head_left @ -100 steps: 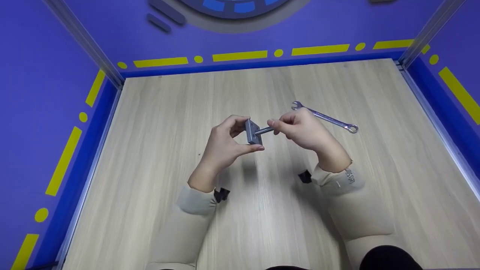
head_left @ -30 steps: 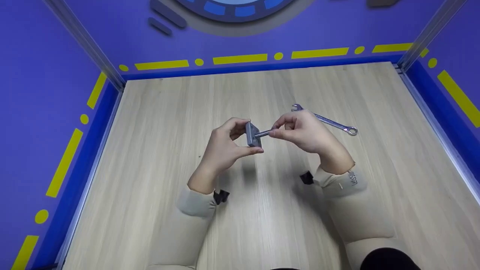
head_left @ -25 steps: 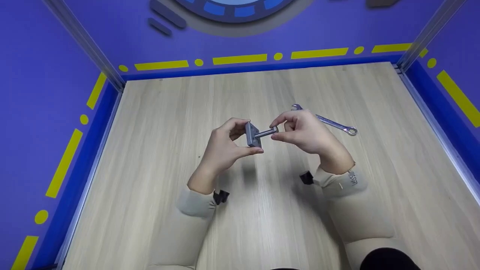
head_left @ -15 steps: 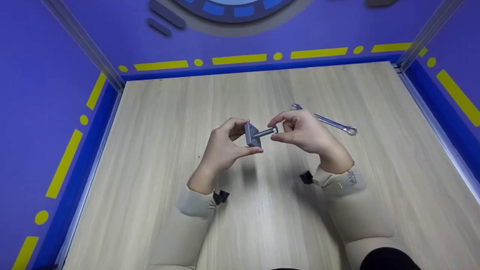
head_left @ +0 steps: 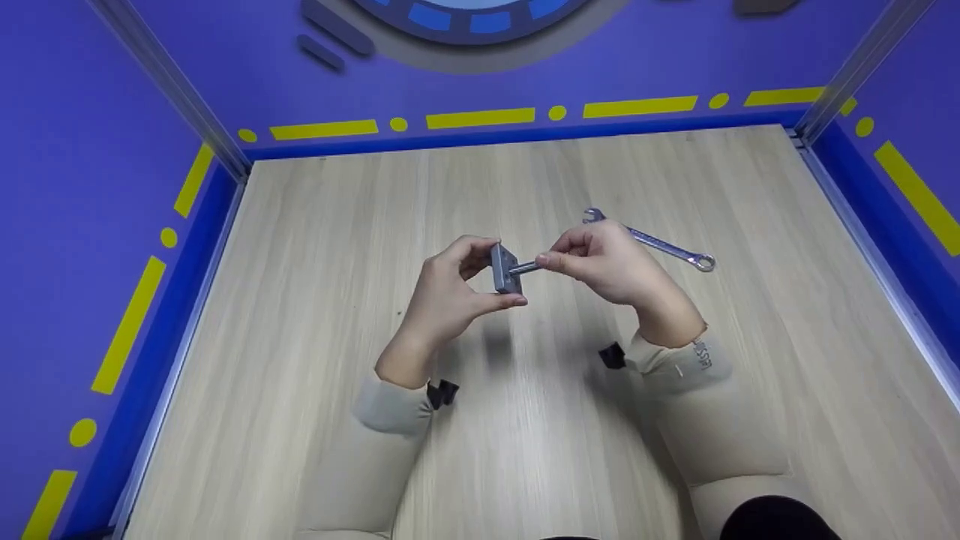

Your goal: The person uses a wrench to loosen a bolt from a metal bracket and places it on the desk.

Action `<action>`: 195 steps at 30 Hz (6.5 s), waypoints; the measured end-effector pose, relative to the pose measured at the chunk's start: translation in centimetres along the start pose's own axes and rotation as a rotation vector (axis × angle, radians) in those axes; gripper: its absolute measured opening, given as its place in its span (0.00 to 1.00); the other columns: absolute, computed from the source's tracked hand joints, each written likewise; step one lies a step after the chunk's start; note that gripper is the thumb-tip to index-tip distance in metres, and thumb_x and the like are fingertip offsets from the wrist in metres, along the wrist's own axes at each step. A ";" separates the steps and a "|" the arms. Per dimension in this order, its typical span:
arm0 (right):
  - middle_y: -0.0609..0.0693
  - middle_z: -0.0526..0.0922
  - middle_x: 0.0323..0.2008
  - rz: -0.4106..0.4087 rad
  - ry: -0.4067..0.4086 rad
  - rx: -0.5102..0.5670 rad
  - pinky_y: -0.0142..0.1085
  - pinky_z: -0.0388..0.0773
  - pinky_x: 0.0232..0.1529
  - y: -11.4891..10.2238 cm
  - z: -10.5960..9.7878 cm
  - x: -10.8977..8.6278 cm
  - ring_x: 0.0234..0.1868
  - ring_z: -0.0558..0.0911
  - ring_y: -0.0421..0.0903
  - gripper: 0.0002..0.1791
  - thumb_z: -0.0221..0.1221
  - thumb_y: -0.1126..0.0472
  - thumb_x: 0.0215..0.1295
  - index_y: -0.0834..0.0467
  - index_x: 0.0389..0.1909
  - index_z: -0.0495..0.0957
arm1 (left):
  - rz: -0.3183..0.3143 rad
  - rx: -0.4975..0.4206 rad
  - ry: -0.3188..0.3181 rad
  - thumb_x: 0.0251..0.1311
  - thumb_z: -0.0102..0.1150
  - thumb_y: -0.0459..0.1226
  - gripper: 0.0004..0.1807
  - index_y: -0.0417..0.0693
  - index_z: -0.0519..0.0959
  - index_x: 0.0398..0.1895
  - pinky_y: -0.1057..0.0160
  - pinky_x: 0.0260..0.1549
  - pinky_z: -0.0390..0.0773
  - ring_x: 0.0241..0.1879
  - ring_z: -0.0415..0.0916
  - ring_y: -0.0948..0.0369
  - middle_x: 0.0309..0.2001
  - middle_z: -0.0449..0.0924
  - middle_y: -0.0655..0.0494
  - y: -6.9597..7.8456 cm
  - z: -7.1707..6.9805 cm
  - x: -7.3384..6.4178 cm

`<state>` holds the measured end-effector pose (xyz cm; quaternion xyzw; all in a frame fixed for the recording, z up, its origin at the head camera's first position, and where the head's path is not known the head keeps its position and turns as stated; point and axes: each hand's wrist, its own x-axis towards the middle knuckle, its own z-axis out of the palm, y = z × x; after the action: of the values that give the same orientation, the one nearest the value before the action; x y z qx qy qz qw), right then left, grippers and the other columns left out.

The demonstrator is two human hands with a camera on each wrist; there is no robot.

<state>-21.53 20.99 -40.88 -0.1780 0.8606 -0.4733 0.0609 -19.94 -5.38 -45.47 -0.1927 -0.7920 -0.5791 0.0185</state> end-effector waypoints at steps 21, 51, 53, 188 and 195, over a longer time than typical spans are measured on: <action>0.40 0.67 0.18 -0.174 0.055 0.091 0.26 0.59 0.21 0.1 -0.3 -0.6 0.20 0.64 0.34 0.14 0.78 0.68 0.67 0.62 0.52 0.93 | -0.068 -0.129 -0.005 0.48 0.95 0.38 0.44 0.44 0.81 0.70 0.64 0.70 0.89 0.60 0.90 0.57 0.59 0.90 0.52 -0.1 -0.3 0.2; 0.40 0.67 0.18 -0.142 0.008 0.017 0.26 0.59 0.21 -0.3 -0.5 -0.9 0.19 0.64 0.34 0.12 0.72 0.72 0.70 0.57 0.51 0.93 | -0.120 -0.151 -0.029 0.50 0.93 0.36 0.47 0.44 0.79 0.74 0.55 0.59 0.95 0.55 0.94 0.57 0.59 0.92 0.50 -0.2 0.0 0.2; 0.39 0.67 0.18 -0.142 0.012 0.022 0.26 0.60 0.21 -0.3 -0.5 -0.8 0.19 0.64 0.34 0.13 0.73 0.71 0.70 0.56 0.52 0.93 | -0.124 -0.153 -0.025 0.50 0.93 0.36 0.47 0.44 0.79 0.74 0.54 0.60 0.95 0.55 0.93 0.56 0.60 0.91 0.49 -0.2 -0.1 0.2; 0.39 0.67 0.17 -0.087 -0.017 0.087 0.24 0.55 0.18 -0.9 -1.2 -1.4 0.16 0.62 0.33 0.13 0.74 0.67 0.73 0.63 0.55 0.91 | -0.126 -0.148 -0.059 0.48 0.95 0.37 0.43 0.45 0.76 0.64 0.60 0.67 0.91 0.63 0.91 0.54 0.64 0.87 0.48 0.1 -0.2 0.1; 0.38 0.66 0.17 -0.131 -0.031 0.093 0.24 0.57 0.19 -0.8 -1.1 -1.6 0.16 0.62 0.33 0.13 0.71 0.72 0.72 0.61 0.54 0.91 | -0.124 -0.168 -0.067 0.47 0.95 0.37 0.43 0.45 0.76 0.64 0.58 0.68 0.91 0.62 0.92 0.54 0.63 0.87 0.48 -0.1 -0.2 0.1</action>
<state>-20.18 22.03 -39.71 -0.2382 0.8231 -0.5130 0.0515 -20.15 -5.56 -45.43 -0.1635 -0.7511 -0.6368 -0.0602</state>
